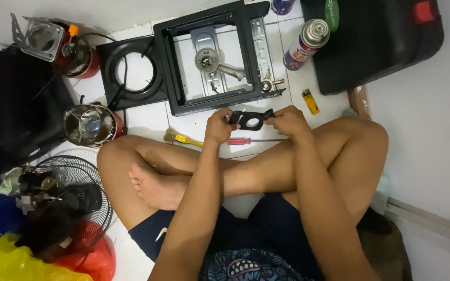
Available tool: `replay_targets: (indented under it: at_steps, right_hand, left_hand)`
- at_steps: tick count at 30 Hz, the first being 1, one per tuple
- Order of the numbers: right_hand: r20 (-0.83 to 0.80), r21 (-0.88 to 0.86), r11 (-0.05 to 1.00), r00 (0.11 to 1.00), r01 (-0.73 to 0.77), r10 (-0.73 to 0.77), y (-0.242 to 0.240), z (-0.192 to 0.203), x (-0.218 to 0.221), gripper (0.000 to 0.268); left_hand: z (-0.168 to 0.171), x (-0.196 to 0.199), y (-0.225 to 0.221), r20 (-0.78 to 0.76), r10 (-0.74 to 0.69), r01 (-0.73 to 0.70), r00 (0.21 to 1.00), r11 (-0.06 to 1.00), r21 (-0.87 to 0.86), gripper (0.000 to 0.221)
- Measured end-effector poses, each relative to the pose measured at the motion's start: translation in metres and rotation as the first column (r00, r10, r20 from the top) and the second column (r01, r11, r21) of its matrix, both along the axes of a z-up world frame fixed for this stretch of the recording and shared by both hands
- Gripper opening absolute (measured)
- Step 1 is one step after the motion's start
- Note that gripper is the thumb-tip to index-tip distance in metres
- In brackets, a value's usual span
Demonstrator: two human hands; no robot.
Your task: Disassembling and reassembling a portable gas stove to repair the burner assembly.
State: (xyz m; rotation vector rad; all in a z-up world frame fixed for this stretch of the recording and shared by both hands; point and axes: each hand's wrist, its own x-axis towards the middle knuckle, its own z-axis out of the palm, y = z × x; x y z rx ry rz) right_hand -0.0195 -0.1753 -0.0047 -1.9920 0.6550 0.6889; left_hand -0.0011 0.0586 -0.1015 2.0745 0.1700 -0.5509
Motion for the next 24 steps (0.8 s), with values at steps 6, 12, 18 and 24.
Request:
replay_targets:
  at_steps: [6, 12, 18, 24]
  right_hand:
    - [0.079, -0.060, 0.998, 0.997, 0.030, -0.025, -0.010, -0.004, 0.006, 0.012]
    - [0.073, -0.061, 0.988, 0.987, -0.142, 0.146, -0.006, -0.057, 0.010, 0.019]
    - [0.033, -0.240, 0.941, 0.967, -0.239, 0.254, 0.017, 0.042, 0.010, 0.045]
    - [0.094, -0.171, 0.976, 0.983, -0.137, 0.155, 0.006, -0.040, 0.016, 0.037]
  left_hand:
    - [0.007, -0.004, -0.005, 0.119, -0.020, 0.014, 0.993, 0.998, 0.057, 0.023]
    - [0.014, -0.007, -0.010, 0.035, -0.077, 0.069, 0.996, 0.978, 0.196, 0.028]
    - [0.023, -0.008, -0.015, -0.008, -0.088, 0.087, 0.996, 0.967, 0.241, 0.023]
    - [0.027, -0.002, -0.016, -0.021, -0.115, 0.116, 0.993, 0.947, 0.299, 0.020]
